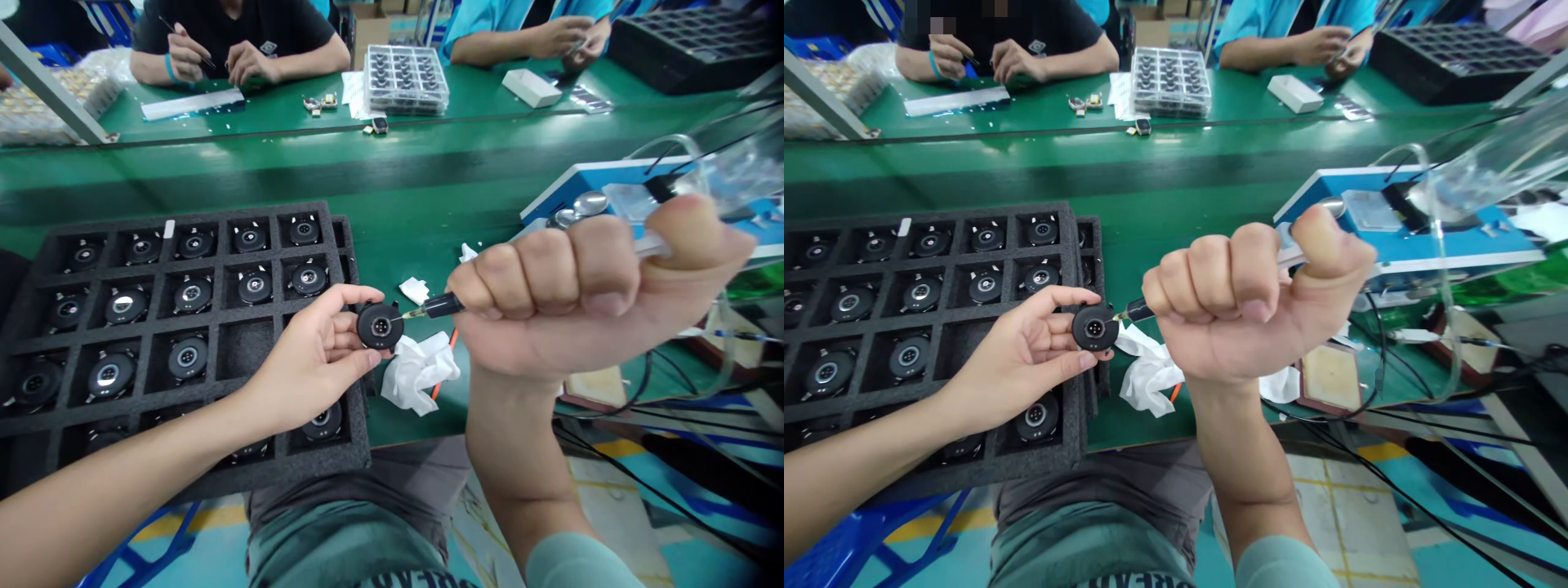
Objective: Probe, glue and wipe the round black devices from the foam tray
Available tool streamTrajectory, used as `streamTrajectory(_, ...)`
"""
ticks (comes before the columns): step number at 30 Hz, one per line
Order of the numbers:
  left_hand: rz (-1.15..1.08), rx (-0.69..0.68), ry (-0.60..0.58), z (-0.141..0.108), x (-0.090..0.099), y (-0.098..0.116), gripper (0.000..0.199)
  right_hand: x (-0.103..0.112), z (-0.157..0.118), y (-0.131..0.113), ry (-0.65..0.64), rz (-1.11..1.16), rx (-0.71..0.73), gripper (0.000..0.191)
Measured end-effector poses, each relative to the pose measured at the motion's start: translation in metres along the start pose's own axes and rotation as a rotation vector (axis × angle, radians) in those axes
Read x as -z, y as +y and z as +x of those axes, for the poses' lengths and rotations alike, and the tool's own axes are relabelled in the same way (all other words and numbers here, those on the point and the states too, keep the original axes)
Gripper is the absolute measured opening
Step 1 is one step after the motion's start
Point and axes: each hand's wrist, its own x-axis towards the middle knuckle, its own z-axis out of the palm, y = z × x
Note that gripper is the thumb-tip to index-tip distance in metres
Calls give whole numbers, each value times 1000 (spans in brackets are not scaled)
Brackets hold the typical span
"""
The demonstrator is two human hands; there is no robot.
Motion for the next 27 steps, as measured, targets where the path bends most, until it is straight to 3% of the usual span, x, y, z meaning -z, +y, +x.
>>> streamTrajectory(27,23,-13,-17,0,-1,-1,48,-3,2,0,12,9,1,70)
